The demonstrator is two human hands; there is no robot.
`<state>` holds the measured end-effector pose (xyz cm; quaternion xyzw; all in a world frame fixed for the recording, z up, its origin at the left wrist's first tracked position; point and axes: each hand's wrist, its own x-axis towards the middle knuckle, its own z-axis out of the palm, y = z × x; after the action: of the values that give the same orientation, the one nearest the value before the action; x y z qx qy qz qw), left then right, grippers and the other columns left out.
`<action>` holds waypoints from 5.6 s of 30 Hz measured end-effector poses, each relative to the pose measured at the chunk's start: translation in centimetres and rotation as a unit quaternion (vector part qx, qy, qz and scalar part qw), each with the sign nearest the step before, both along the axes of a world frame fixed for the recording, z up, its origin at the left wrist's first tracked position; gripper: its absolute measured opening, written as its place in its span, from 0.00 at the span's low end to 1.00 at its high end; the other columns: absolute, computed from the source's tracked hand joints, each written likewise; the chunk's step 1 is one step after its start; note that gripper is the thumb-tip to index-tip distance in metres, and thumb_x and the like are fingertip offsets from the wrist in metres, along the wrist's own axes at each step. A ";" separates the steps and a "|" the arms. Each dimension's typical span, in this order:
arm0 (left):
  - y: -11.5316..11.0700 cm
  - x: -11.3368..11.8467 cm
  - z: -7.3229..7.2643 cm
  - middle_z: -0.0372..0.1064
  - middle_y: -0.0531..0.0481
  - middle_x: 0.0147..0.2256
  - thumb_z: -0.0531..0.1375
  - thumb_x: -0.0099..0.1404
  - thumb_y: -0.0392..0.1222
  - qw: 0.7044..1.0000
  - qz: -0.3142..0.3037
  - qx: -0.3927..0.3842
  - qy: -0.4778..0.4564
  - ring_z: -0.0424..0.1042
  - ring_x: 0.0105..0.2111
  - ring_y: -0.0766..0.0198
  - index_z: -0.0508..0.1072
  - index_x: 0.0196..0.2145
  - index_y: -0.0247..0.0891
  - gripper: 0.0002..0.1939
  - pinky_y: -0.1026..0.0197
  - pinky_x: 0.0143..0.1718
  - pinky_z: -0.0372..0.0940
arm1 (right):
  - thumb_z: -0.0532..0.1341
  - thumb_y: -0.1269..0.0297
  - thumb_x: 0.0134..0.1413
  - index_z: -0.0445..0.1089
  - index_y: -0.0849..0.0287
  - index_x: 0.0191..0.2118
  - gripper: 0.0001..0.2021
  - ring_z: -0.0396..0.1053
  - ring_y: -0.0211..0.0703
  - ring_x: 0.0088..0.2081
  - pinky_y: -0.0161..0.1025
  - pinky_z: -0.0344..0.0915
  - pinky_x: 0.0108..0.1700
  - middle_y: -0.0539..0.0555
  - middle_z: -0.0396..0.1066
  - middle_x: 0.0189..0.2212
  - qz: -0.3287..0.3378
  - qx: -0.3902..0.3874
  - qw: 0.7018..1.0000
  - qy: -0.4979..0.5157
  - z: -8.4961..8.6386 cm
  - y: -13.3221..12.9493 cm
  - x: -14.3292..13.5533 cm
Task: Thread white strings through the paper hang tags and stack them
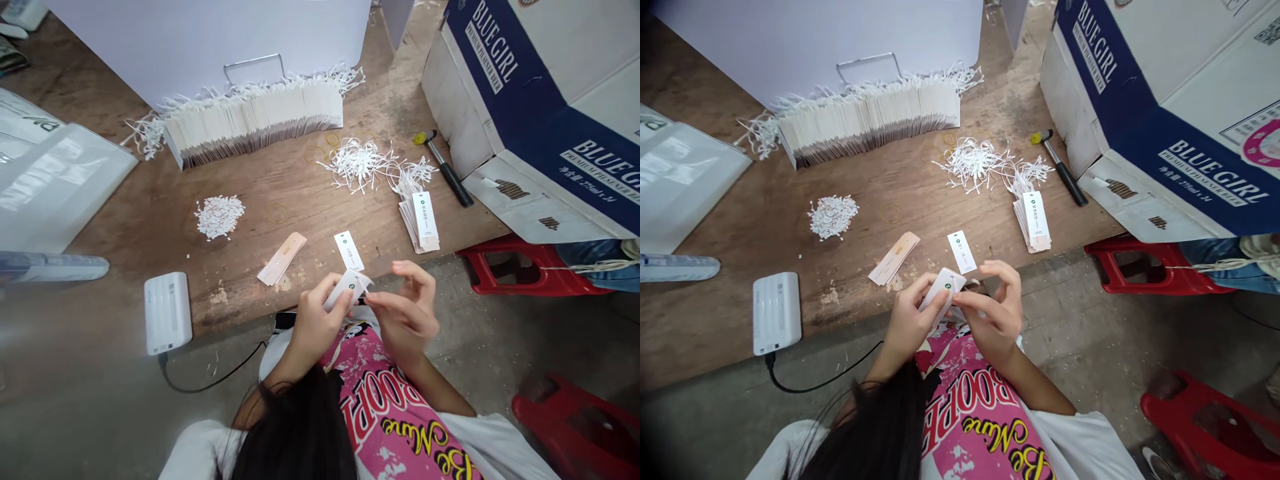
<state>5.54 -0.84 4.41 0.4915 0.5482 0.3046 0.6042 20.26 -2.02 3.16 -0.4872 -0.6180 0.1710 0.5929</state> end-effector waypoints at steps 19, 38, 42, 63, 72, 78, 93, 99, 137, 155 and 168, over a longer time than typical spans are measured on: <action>-0.3 -0.2 -1.6 0.73 0.46 0.45 0.53 0.69 0.43 0.992 -0.024 0.091 -0.085 0.75 0.40 0.61 0.66 0.52 0.41 0.14 0.60 0.42 0.69 | 0.66 0.71 0.51 0.74 0.54 0.35 0.05 0.73 0.38 0.30 0.33 0.69 0.30 0.50 0.75 0.30 0.088 -0.298 0.909 0.278 2.2 0.0 0.5; 0.1 -0.7 -2.5 0.67 0.46 0.50 0.48 0.69 0.29 0.895 -0.103 0.417 0.121 0.67 0.50 0.62 0.59 0.57 0.46 0.22 0.57 0.49 0.64 | 0.68 0.69 0.42 0.61 0.58 0.28 0.13 0.59 0.29 0.16 0.26 0.53 0.17 0.46 0.69 0.19 0.185 -0.477 0.736 0.444 3.8 2.0 1.4; 0.1 -1.0 -2.6 0.67 0.45 0.50 0.48 0.69 0.30 0.874 -0.108 0.441 0.173 0.68 0.49 0.61 0.61 0.56 0.46 0.21 0.56 0.49 0.65 | 0.68 0.68 0.41 0.61 0.58 0.27 0.13 0.57 0.29 0.16 0.26 0.51 0.17 0.46 0.68 0.17 0.201 -0.497 0.711 0.455 3.7 2.3 1.7; -0.1 0.1 -1.3 0.75 0.44 0.37 0.54 0.68 0.49 0.986 0.026 -0.036 -0.161 0.74 0.37 0.61 0.66 0.51 0.36 0.18 0.64 0.33 0.65 | 0.68 0.62 0.50 0.62 0.54 0.29 0.12 0.65 0.38 0.20 0.35 0.62 0.21 0.47 0.70 0.20 0.215 -0.268 0.878 0.334 3.3 -0.6 1.3; 0.0 0.1 -1.3 0.76 0.45 0.36 0.55 0.67 0.50 0.986 0.030 -0.053 -0.156 0.75 0.35 0.62 0.69 0.48 0.35 0.18 0.66 0.30 0.65 | 0.67 0.67 0.52 0.68 0.53 0.33 0.06 0.68 0.38 0.23 0.34 0.65 0.22 0.48 0.72 0.22 0.245 -0.255 0.861 0.365 3.3 -0.9 1.7; 0.0 -0.3 -1.1 0.76 0.44 0.36 0.56 0.67 0.49 0.981 0.003 -0.053 -0.188 0.74 0.34 0.62 0.69 0.47 0.34 0.17 0.65 0.31 0.66 | 0.60 0.68 0.59 0.75 0.53 0.40 0.07 0.68 0.35 0.21 0.35 0.64 0.22 0.53 0.76 0.35 0.184 -0.258 0.934 0.163 2.5 0.0 2.4; 0.1 -2.2 -0.8 0.76 0.43 0.33 0.56 0.66 0.52 0.961 -0.159 -0.096 -0.207 0.72 0.29 0.64 0.71 0.46 0.33 0.20 0.67 0.26 0.61 | 0.68 0.61 0.48 0.71 0.59 0.27 0.09 0.62 0.33 0.23 0.32 0.60 0.25 0.50 0.68 0.26 0.384 -0.394 0.783 0.291 -1.1 6.2 3.1; 0.1 -3.7 -1.7 0.76 0.43 0.35 0.55 0.67 0.49 0.959 -0.178 -0.097 -0.199 0.74 0.35 0.63 0.71 0.44 0.35 0.15 0.64 0.35 0.65 | 0.70 0.64 0.40 0.66 0.61 0.22 0.12 0.36 0.25 0.15 0.28 0.34 0.17 0.39 0.44 0.14 0.195 -0.447 0.791 0.369 -1.8 8.7 5.5; -0.1 -0.8 -0.4 0.74 0.54 0.27 0.68 0.54 0.44 0.956 0.133 -0.070 -0.250 0.72 0.23 0.67 0.67 0.44 0.39 0.22 0.66 0.26 0.68 | 0.64 0.71 0.53 0.75 0.52 0.40 0.09 0.71 0.44 0.39 0.43 0.71 0.42 0.53 0.72 0.35 0.105 -0.214 0.968 0.080 2.0 -0.1 -0.8; -0.9 0.0 -0.5 0.77 0.50 0.38 0.62 0.62 0.44 0.986 0.154 0.053 0.029 0.76 0.38 0.59 0.72 0.41 0.42 0.09 0.60 0.42 0.68 | 0.60 0.71 0.56 0.70 0.55 0.39 0.05 0.75 0.43 0.33 0.42 0.74 0.37 0.52 0.76 0.32 -0.039 -0.143 0.984 0.096 1.9 0.2 -2.5; -1.4 -0.5 -0.1 0.77 0.52 0.35 0.58 0.65 0.40 0.969 0.092 0.167 0.155 0.75 0.32 0.61 0.75 0.41 0.45 0.08 0.64 0.35 0.64 | 0.59 0.70 0.59 0.73 0.56 0.34 0.05 0.71 0.38 0.26 0.36 0.69 0.33 0.51 0.76 0.26 0.091 -0.096 0.969 -0.209 2.0 1.7 -1.5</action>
<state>5.06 -2.25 4.36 0.5740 0.6196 0.3666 0.3902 18.78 -0.29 5.21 -0.5081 -0.7506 0.1774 0.3833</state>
